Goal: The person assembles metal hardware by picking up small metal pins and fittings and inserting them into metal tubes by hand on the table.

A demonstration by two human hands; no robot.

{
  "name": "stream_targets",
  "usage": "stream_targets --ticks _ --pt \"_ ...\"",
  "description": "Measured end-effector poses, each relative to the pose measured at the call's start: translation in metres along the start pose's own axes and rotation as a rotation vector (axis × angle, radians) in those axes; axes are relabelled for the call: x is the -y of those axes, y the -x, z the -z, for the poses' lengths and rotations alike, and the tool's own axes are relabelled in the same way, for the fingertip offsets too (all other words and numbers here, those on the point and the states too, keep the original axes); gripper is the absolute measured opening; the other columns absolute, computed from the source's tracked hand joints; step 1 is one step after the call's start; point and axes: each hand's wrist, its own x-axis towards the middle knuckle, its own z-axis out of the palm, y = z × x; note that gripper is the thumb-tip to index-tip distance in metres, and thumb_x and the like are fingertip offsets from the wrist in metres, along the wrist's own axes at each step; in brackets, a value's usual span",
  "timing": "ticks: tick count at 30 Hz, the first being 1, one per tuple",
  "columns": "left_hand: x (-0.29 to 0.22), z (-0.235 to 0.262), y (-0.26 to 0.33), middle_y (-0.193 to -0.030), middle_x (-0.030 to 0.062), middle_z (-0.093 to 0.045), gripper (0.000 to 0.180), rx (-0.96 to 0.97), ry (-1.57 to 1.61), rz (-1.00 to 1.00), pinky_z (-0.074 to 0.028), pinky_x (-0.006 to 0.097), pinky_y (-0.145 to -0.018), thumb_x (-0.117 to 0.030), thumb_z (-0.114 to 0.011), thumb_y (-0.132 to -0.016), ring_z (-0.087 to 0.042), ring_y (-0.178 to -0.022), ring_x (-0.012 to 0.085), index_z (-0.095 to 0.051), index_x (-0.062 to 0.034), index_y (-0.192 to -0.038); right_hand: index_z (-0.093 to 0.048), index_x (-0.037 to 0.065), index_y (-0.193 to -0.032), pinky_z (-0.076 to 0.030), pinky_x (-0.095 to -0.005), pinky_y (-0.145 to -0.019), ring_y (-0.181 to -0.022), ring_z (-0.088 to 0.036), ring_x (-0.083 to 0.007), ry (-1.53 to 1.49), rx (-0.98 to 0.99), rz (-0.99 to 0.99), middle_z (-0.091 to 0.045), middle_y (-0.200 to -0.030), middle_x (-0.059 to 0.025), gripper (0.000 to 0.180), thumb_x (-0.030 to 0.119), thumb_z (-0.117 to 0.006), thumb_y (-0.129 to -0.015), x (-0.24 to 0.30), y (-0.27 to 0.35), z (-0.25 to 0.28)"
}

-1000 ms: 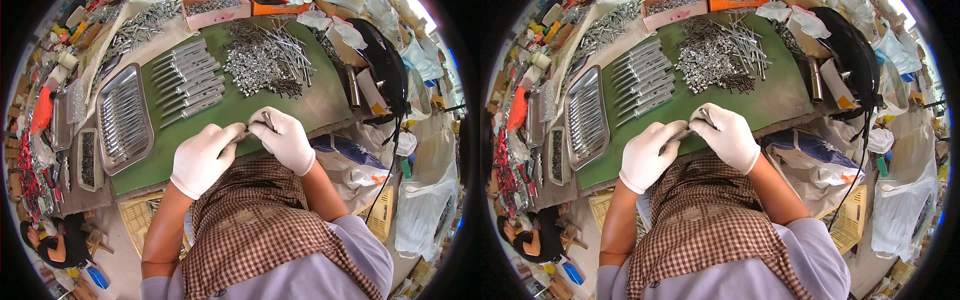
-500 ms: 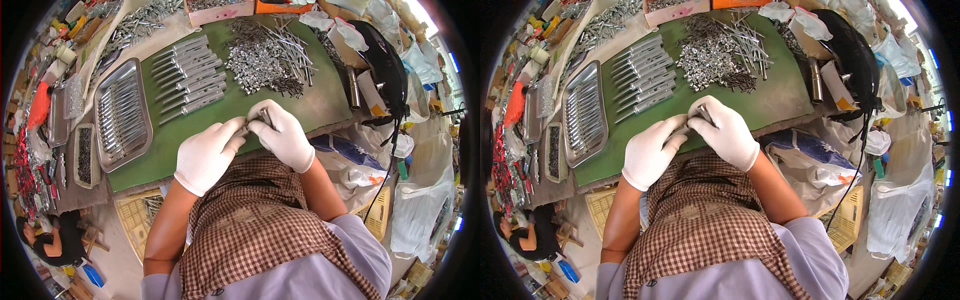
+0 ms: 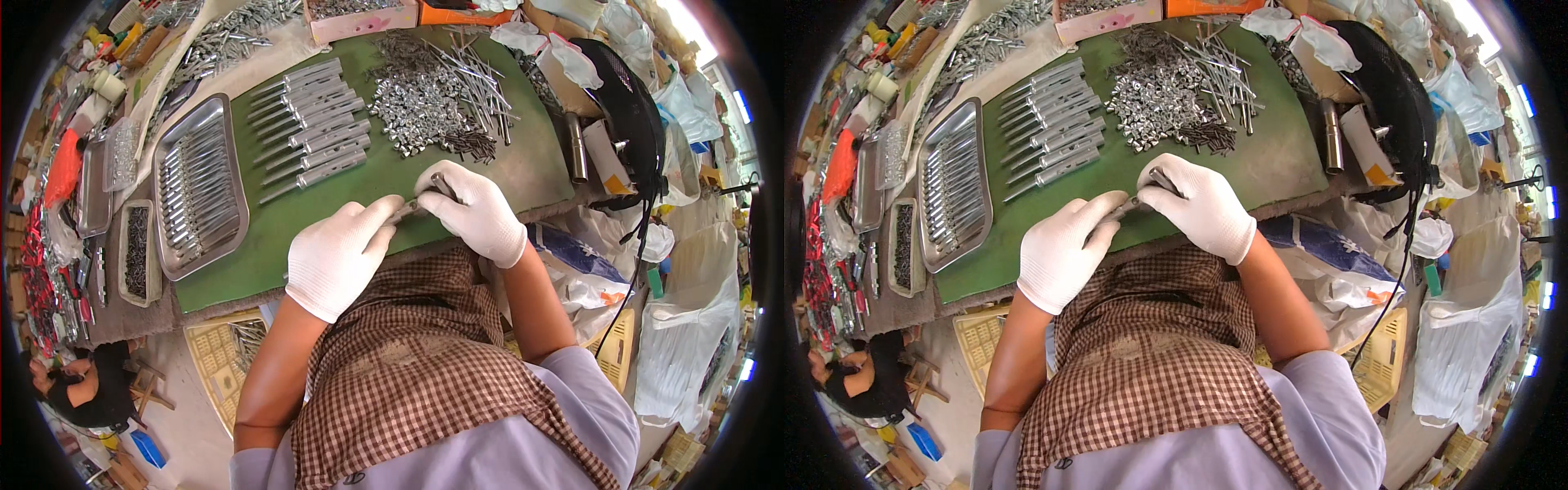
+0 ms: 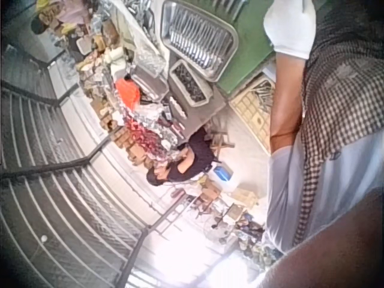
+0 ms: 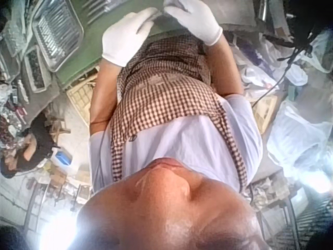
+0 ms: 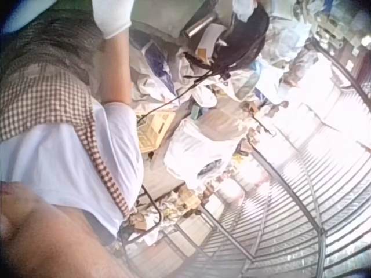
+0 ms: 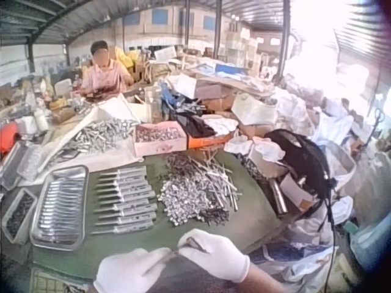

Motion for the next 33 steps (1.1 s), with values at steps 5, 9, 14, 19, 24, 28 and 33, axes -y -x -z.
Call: stream_targets --ticks 5,9,14,19,24,28,33 --pt "0.0 -0.004 0.002 -0.079 0.0053 -0.063 0.028 -0.017 -0.014 -0.034 -0.052 0.035 -0.062 -0.02 -0.069 -0.086 -0.065 -0.069 0.0253 -0.068 -0.0216 -0.113 -0.063 0.002 -0.1 -0.047 -0.0264 -0.069 -0.072 -0.054 -0.0095 -0.041 0.096 -0.071 -0.062 -0.08 -0.0038 0.013 0.012 -0.065 -0.092 0.002 -0.002 -0.001" --pt "0.0 -0.003 0.001 -0.078 0.0054 -0.062 0.026 -0.03 0.0 -0.023 -0.052 0.036 -0.061 -0.02 -0.069 -0.085 -0.064 -0.068 0.0263 -0.067 -0.0208 -0.111 -0.064 0.003 -0.099 -0.047 -0.027 -0.068 -0.07 -0.053 -0.0102 -0.031 0.078 -0.098 -0.061 -0.077 -0.0043 0.013 0.013 -0.064 -0.092 0.002 -0.002 -0.002" --pt "-0.002 -0.002 0.0 -0.077 0.0057 -0.061 0.021 -0.002 -0.077 -0.017 -0.051 0.037 -0.06 -0.02 -0.065 -0.087 -0.064 -0.067 0.027 -0.067 -0.0217 -0.109 -0.066 0.007 -0.096 -0.051 -0.0374 -0.073 -0.077 -0.064 -0.0286 0.346 -0.048 0.389 -0.065 -0.085 -0.0105 0.012 0.017 -0.064 -0.089 -0.008 -0.019 0.007" --pt "-0.013 -0.007 0.0 -0.078 0.0079 -0.054 0.015 0.063 -0.255 0.041 -0.048 0.041 -0.054 -0.022 -0.062 -0.09 -0.06 -0.061 0.0293 -0.065 -0.0238 -0.105 -0.067 0.013 -0.103 -0.053 -0.0446 -0.078 -0.091 -0.065 -0.0329 0.953 -0.23 0.473 -0.062 -0.101 -0.0108 0.017 0.014 -0.055 -0.091 0.006 -0.08 0.036" --pt "-0.011 -0.01 -0.002 -0.078 0.0088 -0.053 0.014 0.083 -0.252 0.042 -0.048 0.042 -0.053 -0.024 -0.062 -0.092 -0.059 -0.06 0.0298 -0.063 -0.024 -0.106 -0.063 0.012 -0.105 -0.052 -0.0451 -0.082 -0.093 -0.064 -0.0339 1.262 0.005 0.374 -0.064 -0.102 -0.0117 0.016 0.018 -0.055 -0.092 0.002 -0.118 0.041" --pt "-0.011 -0.01 -0.002 -0.078 0.0088 -0.054 0.015 0.096 -0.253 0.05 -0.048 0.042 -0.053 -0.026 -0.061 -0.092 -0.06 -0.06 0.0297 -0.063 -0.0243 -0.107 -0.062 0.008 -0.106 -0.054 -0.0448 -0.081 -0.091 -0.066 -0.0369 1.093 -0.021 0.378 -0.065 -0.1 -0.0161 0.019 0.014 -0.051 -0.092 0.01 -0.095 0.034" --pt "-0.012 -0.009 -0.002 -0.079 0.0083 -0.056 0.016 0.089 -0.253 0.051 -0.05 0.041 -0.054 -0.026 -0.062 -0.091 -0.061 -0.061 0.0297 -0.063 -0.0243 -0.107 -0.067 0.01 -0.098 -0.054 -0.0405 -0.074 -0.082 -0.067 -0.032 0.541 0.001 0.489 -0.068 -0.088 -0.0112 0.011 0.011 -0.062 -0.088 0.0 -0.021 0.01"
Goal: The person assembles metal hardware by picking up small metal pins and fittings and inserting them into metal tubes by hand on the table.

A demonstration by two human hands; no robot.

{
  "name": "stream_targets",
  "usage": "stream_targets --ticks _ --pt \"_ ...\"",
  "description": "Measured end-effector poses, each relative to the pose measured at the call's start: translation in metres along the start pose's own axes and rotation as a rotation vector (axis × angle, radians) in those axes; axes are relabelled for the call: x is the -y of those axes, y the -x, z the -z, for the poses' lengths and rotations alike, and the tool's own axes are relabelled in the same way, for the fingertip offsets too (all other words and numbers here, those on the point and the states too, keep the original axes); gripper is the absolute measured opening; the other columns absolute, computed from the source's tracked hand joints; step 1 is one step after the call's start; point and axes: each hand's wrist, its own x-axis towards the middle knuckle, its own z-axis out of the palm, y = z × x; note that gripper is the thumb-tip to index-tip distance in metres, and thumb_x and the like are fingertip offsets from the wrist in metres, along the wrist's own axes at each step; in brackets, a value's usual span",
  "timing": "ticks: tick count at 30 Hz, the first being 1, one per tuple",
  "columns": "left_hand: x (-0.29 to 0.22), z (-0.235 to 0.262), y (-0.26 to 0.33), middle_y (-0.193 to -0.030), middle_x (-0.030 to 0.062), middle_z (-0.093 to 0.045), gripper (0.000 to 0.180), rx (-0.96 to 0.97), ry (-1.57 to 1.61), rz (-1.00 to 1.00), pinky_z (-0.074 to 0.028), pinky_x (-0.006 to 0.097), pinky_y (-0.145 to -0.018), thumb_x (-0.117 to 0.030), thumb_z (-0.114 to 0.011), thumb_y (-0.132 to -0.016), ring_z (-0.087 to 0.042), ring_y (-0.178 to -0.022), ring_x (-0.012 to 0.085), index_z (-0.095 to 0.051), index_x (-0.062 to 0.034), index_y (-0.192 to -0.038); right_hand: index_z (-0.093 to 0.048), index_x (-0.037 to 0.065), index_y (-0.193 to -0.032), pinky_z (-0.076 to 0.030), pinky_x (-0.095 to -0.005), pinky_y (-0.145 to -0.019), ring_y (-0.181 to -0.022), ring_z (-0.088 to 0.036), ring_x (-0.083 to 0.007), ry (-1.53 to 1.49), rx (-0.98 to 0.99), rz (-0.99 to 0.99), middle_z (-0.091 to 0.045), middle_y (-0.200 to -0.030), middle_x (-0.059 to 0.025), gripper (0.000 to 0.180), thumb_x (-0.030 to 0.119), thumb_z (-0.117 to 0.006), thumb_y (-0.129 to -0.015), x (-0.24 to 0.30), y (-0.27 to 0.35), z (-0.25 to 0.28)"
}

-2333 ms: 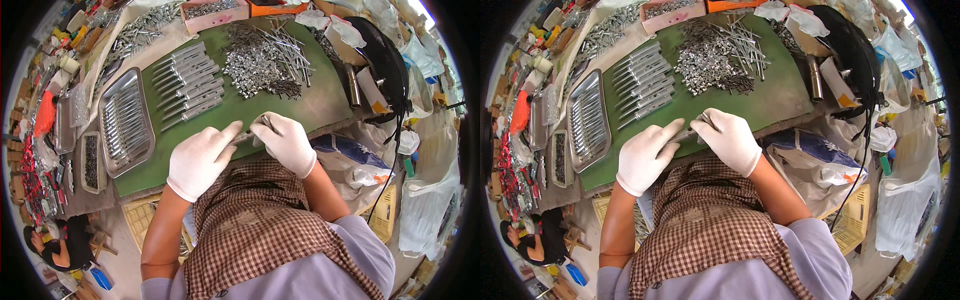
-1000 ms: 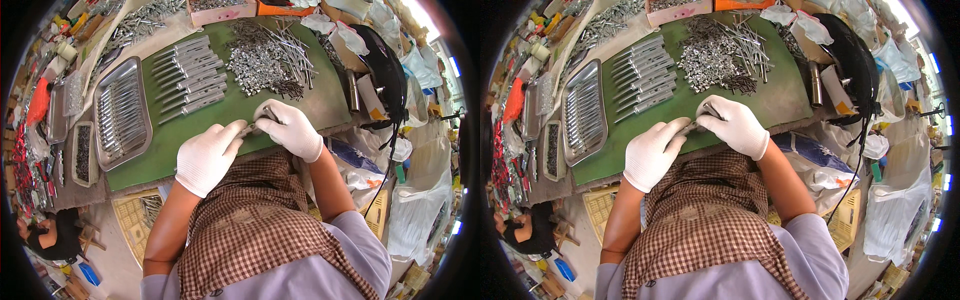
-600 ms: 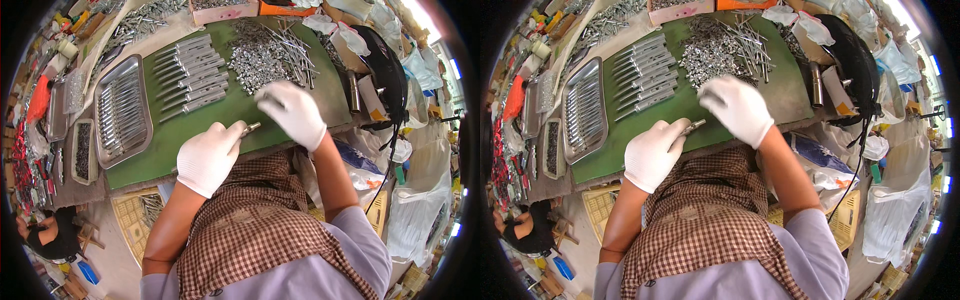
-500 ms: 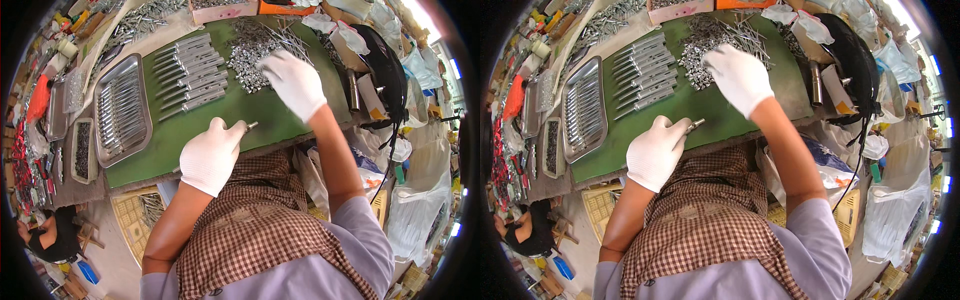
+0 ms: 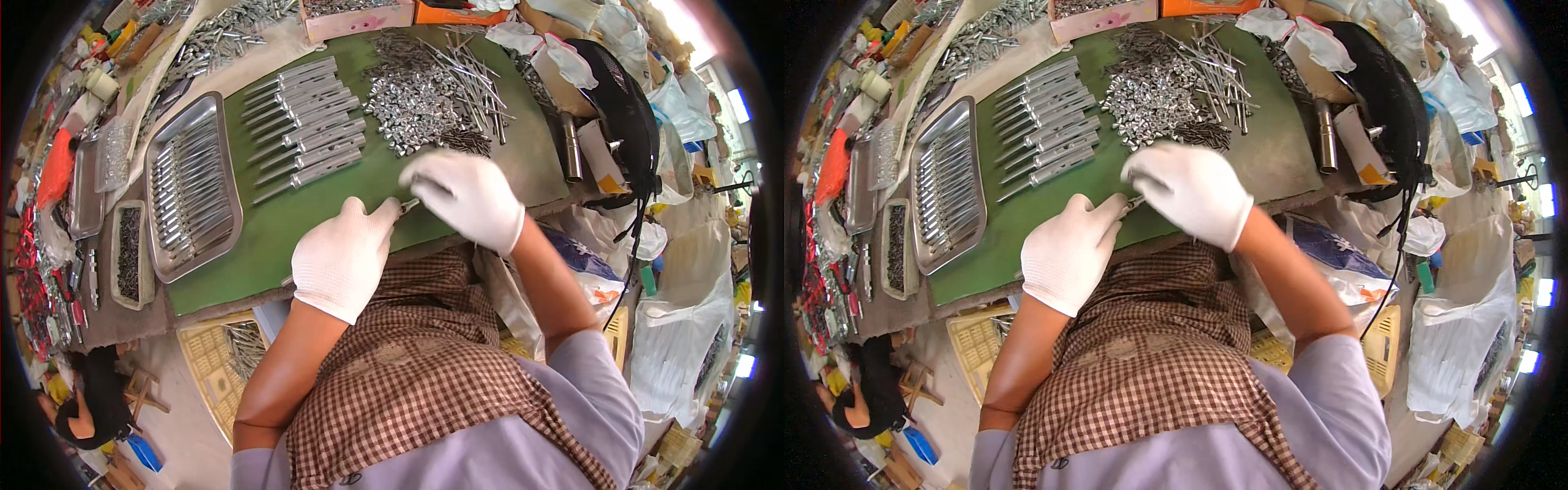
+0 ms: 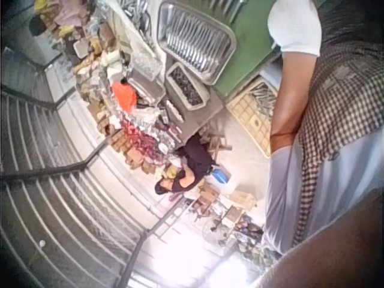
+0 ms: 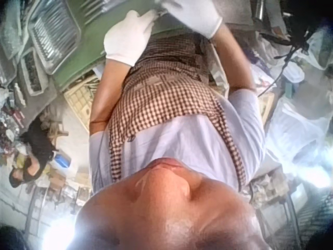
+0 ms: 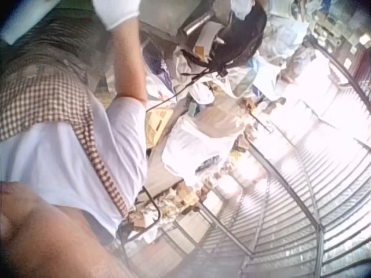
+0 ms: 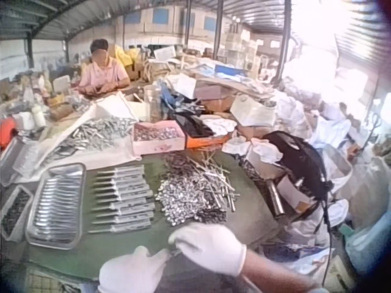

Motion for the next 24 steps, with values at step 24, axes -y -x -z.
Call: stream_targets --ticks 24 --pt "-0.013 -0.007 -0.004 -0.076 0.0069 -0.055 0.013 -0.006 0.047 -0.022 -0.048 0.04 -0.052 -0.027 -0.064 -0.091 -0.06 -0.058 0.0281 -0.063 -0.0248 -0.104 -0.067 0.012 -0.092 -0.052 -0.0428 -0.073 -0.084 -0.065 -0.0312 0.512 -0.133 -0.411 -0.063 -0.096 -0.0084 0.014 0.024 -0.07 -0.085 -0.019 -0.005 -0.006"
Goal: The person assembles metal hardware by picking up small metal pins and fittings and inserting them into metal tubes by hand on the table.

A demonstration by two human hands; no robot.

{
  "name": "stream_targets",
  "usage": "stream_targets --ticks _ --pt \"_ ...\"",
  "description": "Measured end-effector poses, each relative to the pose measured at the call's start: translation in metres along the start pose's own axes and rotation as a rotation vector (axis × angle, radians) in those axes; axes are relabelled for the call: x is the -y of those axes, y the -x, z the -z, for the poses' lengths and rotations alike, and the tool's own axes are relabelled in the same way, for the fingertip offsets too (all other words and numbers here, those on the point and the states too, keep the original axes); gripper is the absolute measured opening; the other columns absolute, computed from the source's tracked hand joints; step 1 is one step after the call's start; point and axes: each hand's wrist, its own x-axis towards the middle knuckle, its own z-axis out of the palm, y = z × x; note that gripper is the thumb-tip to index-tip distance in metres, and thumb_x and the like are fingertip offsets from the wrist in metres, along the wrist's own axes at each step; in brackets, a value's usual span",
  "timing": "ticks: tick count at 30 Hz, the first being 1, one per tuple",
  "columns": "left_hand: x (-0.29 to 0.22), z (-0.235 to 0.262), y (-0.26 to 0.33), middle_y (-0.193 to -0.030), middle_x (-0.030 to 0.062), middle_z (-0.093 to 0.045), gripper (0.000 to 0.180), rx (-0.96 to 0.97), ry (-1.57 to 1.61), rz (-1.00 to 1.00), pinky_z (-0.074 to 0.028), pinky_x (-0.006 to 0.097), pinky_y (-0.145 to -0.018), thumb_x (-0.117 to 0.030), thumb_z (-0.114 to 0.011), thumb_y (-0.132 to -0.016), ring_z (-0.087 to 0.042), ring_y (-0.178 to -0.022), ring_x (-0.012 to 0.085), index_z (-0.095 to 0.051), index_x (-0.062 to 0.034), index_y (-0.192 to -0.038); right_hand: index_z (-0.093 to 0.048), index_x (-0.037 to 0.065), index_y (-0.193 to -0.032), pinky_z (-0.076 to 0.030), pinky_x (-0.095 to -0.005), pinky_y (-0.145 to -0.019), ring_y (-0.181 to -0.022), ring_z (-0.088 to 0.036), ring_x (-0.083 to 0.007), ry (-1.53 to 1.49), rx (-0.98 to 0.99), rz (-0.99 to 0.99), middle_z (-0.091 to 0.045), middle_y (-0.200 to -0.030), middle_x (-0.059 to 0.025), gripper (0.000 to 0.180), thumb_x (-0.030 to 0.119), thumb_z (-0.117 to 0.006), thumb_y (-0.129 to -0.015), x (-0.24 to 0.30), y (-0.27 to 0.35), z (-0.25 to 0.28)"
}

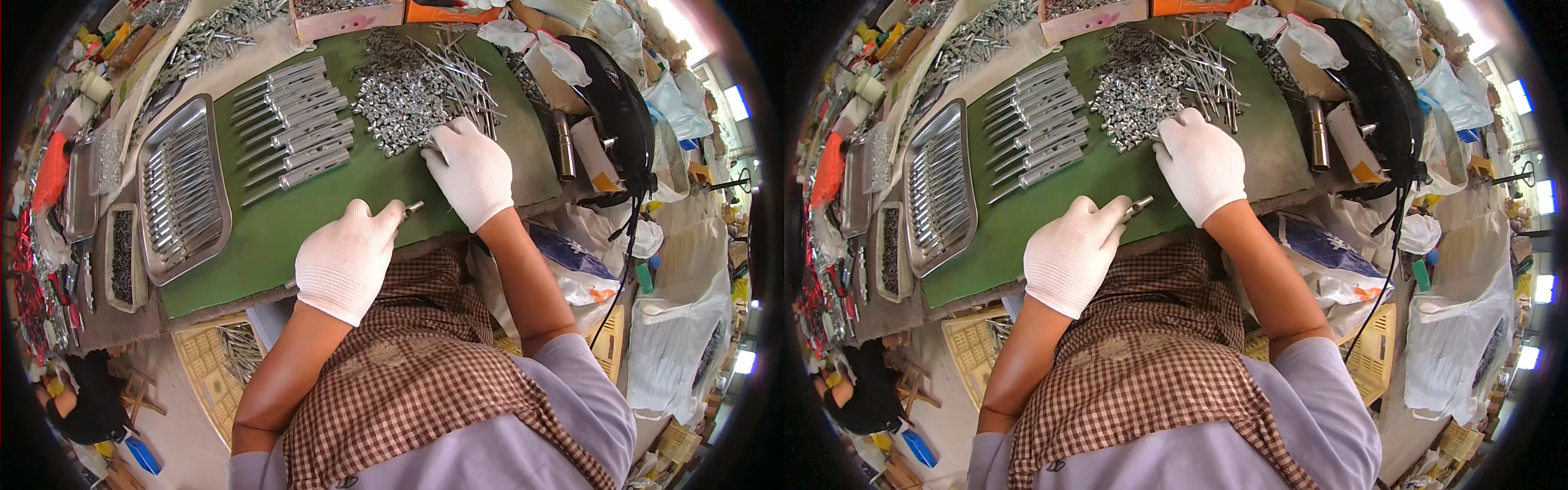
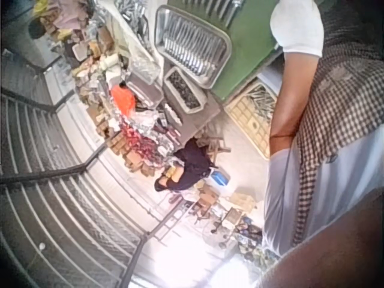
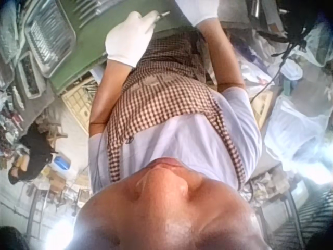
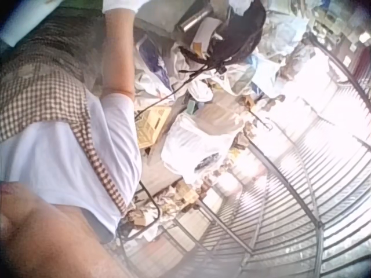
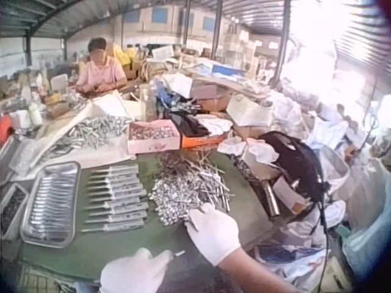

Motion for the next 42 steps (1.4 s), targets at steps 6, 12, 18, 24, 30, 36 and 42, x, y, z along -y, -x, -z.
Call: stream_targets --ticks 6,12,18,24,30,36,42 --pt "0.002 0.001 0.0 -0.075 0.007 -0.055 0.012 -0.003 0.004 0.001 -0.049 0.041 -0.052 -0.027 -0.063 -0.092 -0.06 -0.058 0.0281 -0.063 -0.0251 -0.103 -0.068 0.012 -0.093 -0.052 -0.0425 -0.073 -0.083 -0.064 -0.0322 -0.14 -0.019 0.044 -0.063 -0.094 -0.0087 0.011 0.02 -0.068 -0.086 -0.013 0.006 0.0" --pt "0.002 0.002 -0.001 -0.077 0.007 -0.056 0.013 0.019 0.011 0.008 -0.049 0.041 -0.052 -0.027 -0.063 -0.092 -0.061 -0.058 0.0284 -0.063 -0.0246 -0.104 -0.067 0.014 -0.095 -0.052 -0.0424 -0.072 -0.083 -0.064 -0.0313 -0.087 0.041 0.129 -0.061 -0.094 -0.0082 0.009 0.017 -0.065 -0.086 -0.012 0.003 0.008" --pt "0.002 0.002 0.0 -0.078 0.0075 -0.056 0.016 -0.003 0.016 -0.009 -0.05 0.041 -0.053 -0.026 -0.063 -0.091 -0.062 -0.059 0.0287 -0.064 -0.0244 -0.107 -0.065 0.016 -0.096 -0.054 -0.0404 -0.071 -0.083 -0.065 -0.0289 0.124 0.137 0.41 -0.059 -0.092 -0.0074 0.012 0.015 -0.062 -0.084 -0.007 -0.001 0.015" --pt "0.003 0.002 0.0 -0.078 0.008 -0.056 0.018 -0.01 0.033 -0.012 -0.051 0.041 -0.054 -0.026 -0.063 -0.09 -0.062 -0.06 0.0292 -0.065 -0.0242 -0.108 -0.068 0.01 -0.093 -0.054 -0.0394 -0.072 -0.08 -0.067 -0.0302 -0.274 0.192 0.436 -0.066 -0.089 -0.0086 0.013 0.007 -0.063 -0.081 -0.01 0.0 0.007" --pt "0.005 0.004 -0.001 -0.079 0.0086 -0.057 0.019 0.018 0.056 -0.006 -0.051 0.042 -0.055 -0.025 -0.062 -0.091 -0.062 -0.061 0.0301 -0.065 -0.0246 -0.109 -0.066 0.006 -0.096 -0.054 -0.0349 -0.071 -0.079 -0.067 -0.0291 -0.638 0.182 0.308 -0.068 -0.09 -0.0114 0.021 0.0 -0.065 -0.076 0.002 0.029 0.018" --pt "0.006 0.003 0.0 -0.079 0.0091 -0.056 0.02 0.005 0.065 -0.032 -0.052 0.042 -0.053 -0.024 -0.062 -0.091 -0.062 -0.059 0.0303 -0.064 -0.0231 -0.11 -0.061 0.009 -0.093 -0.053 -0.0402 -0.07 -0.077 -0.065 -0.0326 -0.564 0.186 0.333 -0.064 -0.084 -0.0105 0.016 0.005 -0.064 -0.078 0.013 0.033 0.016" --pt "0.007 0.0 0.002 -0.078 0.0093 -0.054 0.029 0.006 0.015 -0.071 -0.052 0.041 -0.05 -0.021 -0.062 -0.089 -0.062 -0.056 0.0292 -0.063 -0.023 -0.118 -0.062 0.007 -0.094 -0.053 -0.0362 -0.068 -0.075 -0.065 -0.0298 -0.587 0.202 0.221 -0.065 -0.087 -0.0097 0.022 0.001 -0.068 -0.074 0.013 0.035 0.013"
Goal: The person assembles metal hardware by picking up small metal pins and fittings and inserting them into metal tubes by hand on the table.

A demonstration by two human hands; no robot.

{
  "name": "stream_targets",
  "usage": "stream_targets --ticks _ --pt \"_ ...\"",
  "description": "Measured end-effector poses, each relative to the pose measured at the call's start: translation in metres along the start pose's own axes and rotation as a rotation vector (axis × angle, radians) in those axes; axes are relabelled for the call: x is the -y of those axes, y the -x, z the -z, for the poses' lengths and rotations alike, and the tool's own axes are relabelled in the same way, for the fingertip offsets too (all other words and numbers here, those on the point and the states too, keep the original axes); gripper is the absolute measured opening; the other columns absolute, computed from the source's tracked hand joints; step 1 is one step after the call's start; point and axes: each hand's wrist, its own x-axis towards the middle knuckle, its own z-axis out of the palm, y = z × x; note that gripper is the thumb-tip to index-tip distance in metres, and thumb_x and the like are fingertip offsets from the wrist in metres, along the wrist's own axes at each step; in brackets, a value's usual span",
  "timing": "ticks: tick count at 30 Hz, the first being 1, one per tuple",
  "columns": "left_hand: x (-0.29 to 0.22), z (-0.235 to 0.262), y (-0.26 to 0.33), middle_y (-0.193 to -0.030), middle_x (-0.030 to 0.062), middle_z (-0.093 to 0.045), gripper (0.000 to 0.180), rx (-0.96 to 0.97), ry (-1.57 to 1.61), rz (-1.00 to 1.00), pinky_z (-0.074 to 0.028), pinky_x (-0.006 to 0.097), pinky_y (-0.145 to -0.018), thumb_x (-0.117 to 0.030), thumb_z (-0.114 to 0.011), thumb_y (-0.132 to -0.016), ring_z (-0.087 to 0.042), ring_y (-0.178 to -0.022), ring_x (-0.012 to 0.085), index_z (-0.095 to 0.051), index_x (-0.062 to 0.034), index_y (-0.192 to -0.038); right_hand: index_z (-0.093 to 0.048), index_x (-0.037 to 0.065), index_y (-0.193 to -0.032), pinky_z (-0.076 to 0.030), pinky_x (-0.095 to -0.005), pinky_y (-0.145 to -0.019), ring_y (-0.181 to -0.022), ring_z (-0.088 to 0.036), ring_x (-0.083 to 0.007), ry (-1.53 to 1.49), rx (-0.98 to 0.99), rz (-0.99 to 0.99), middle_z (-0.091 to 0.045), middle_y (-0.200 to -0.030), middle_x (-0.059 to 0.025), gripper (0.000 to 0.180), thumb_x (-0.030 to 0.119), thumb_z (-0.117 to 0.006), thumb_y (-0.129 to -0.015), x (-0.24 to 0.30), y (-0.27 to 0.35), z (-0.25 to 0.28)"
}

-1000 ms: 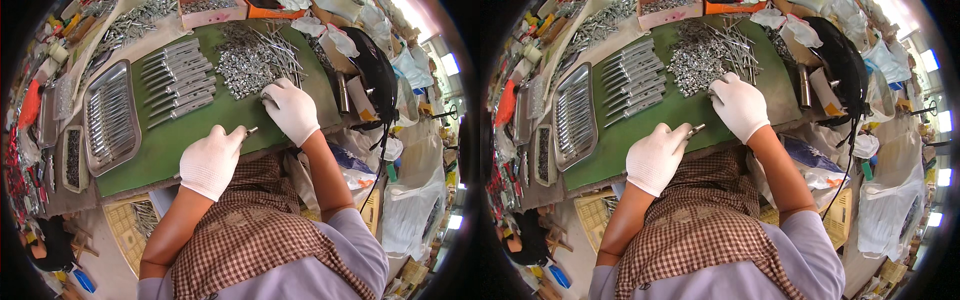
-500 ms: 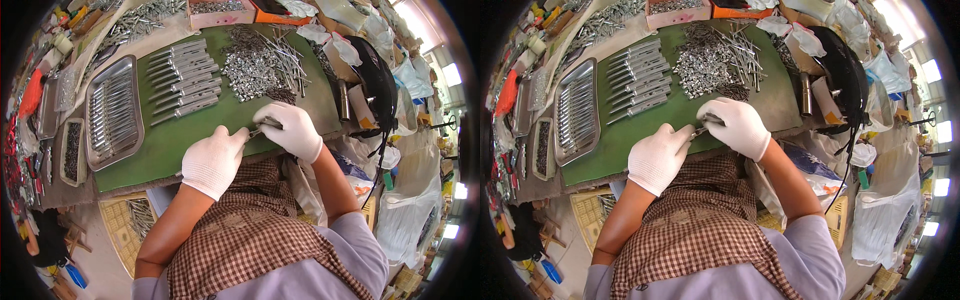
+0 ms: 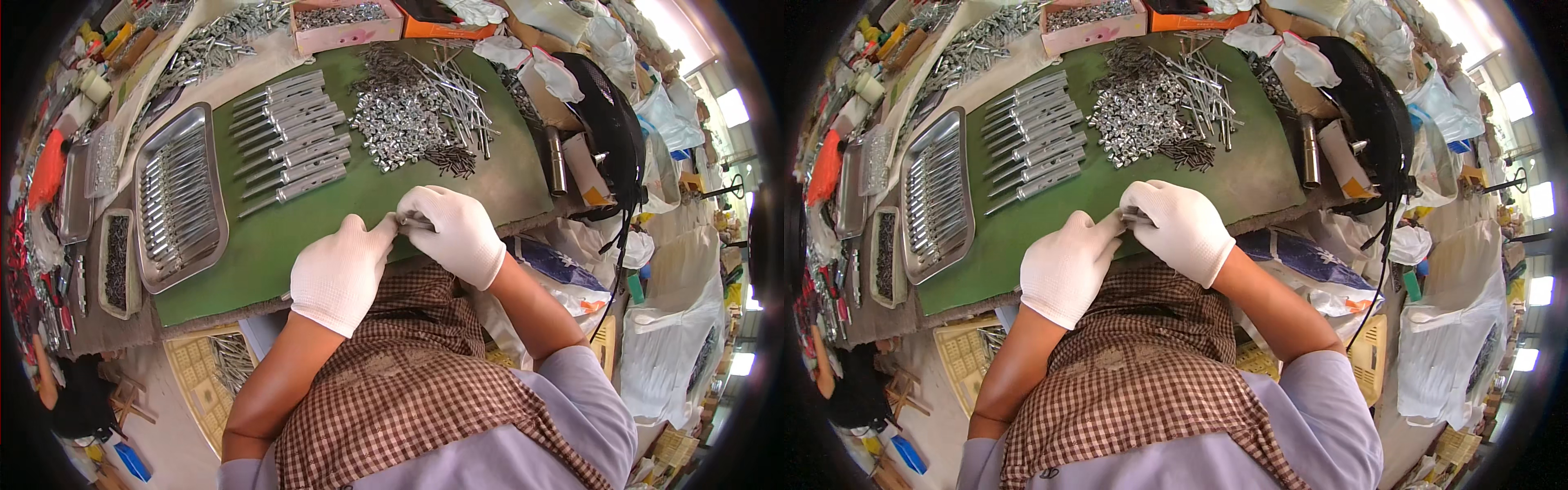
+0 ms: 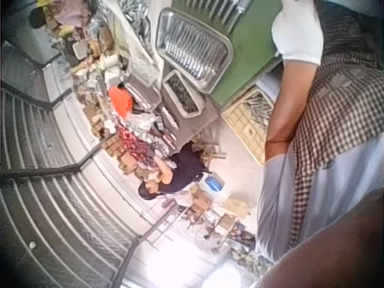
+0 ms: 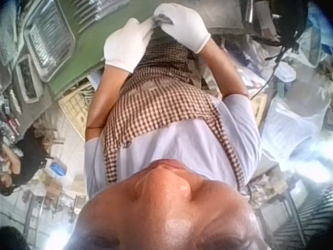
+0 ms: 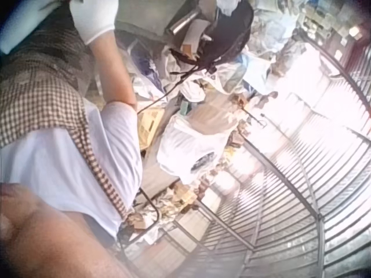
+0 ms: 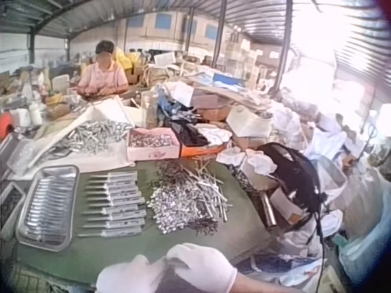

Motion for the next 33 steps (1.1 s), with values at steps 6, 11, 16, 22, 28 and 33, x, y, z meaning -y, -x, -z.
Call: stream_targets --ticks 6,11,16,22,28,33 --pt "0.0 0.002 0.0 -0.076 0.0087 -0.055 0.026 0.008 -0.078 0.001 -0.05 0.041 -0.051 -0.026 -0.061 -0.092 -0.062 -0.058 0.029 -0.063 -0.0253 -0.118 -0.062 0.008 -0.102 -0.054 -0.0379 -0.07 -0.083 -0.067 -0.0284 -0.064 -0.114 0.136 -0.065 -0.093 -0.0111 0.024 0.001 -0.063 -0.079 -0.002 -0.003 0.002" --pt "0.0 0.004 -0.004 -0.074 0.0089 -0.054 0.026 0.028 -0.084 -0.013 -0.05 0.042 -0.049 -0.026 -0.06 -0.093 -0.061 -0.055 0.0296 -0.062 -0.0272 -0.12 -0.061 0.001 -0.094 -0.034 -0.024 -0.048 -0.054 -0.038 -0.0094 -1.156 -0.172 -0.35 -0.046 -0.072 -0.0002 0.023 0.021 -0.052 -0.099 0.006 -0.02 0.0" --pt "-0.002 0.001 -0.003 -0.074 0.0079 -0.053 0.023 0.009 -0.086 0.006 -0.05 0.041 -0.049 -0.026 -0.062 -0.092 -0.061 -0.055 0.029 -0.063 -0.0268 -0.115 -0.044 0.007 -0.068 -0.018 -0.0279 -0.044 -0.047 -0.024 -0.01 -1.579 -0.358 -0.224 -0.027 -0.056 0.0027 0.051 0.046 -0.04 -0.101 0.004 -0.03 -0.028" --pt "-0.003 0.007 -0.007 -0.075 0.0076 -0.058 0.019 0.01 -0.098 -0.063 -0.055 0.037 -0.051 -0.016 -0.062 -0.086 -0.067 -0.058 0.0263 -0.065 -0.0145 -0.105 -0.039 0.005 -0.057 -0.019 -0.0308 -0.046 -0.047 -0.027 -0.0119 -1.201 -0.347 -0.129 -0.031 -0.053 -0.0002 0.059 0.044 -0.039 -0.103 0.002 -0.021 -0.04" --pt "-0.014 -0.009 -0.02 -0.077 0.0077 -0.059 0.017 -0.004 -0.226 -0.077 -0.053 0.04 -0.054 -0.024 -0.063 -0.091 -0.065 -0.061 0.028 -0.063 -0.0108 -0.101 -0.041 0.007 -0.056 -0.017 -0.0288 -0.045 -0.046 -0.026 -0.0106 -1.274 -0.458 -0.074 -0.033 -0.053 0.0007 0.058 0.042 -0.039 -0.102 0.001 -0.02 -0.039" --pt "0.005 0.009 0.005 -0.08 0.0067 -0.062 0.019 0.029 -0.124 0.022 -0.053 0.038 -0.057 -0.028 -0.062 -0.093 -0.066 -0.065 0.0265 -0.064 -0.0159 -0.106 -0.047 0.003 -0.068 -0.018 -0.028 -0.046 -0.046 -0.024 -0.0104 -1.682 -0.405 -0.108 -0.028 -0.053 0.0017 0.052 0.041 -0.039 -0.102 -0.012 -0.026 -0.035"
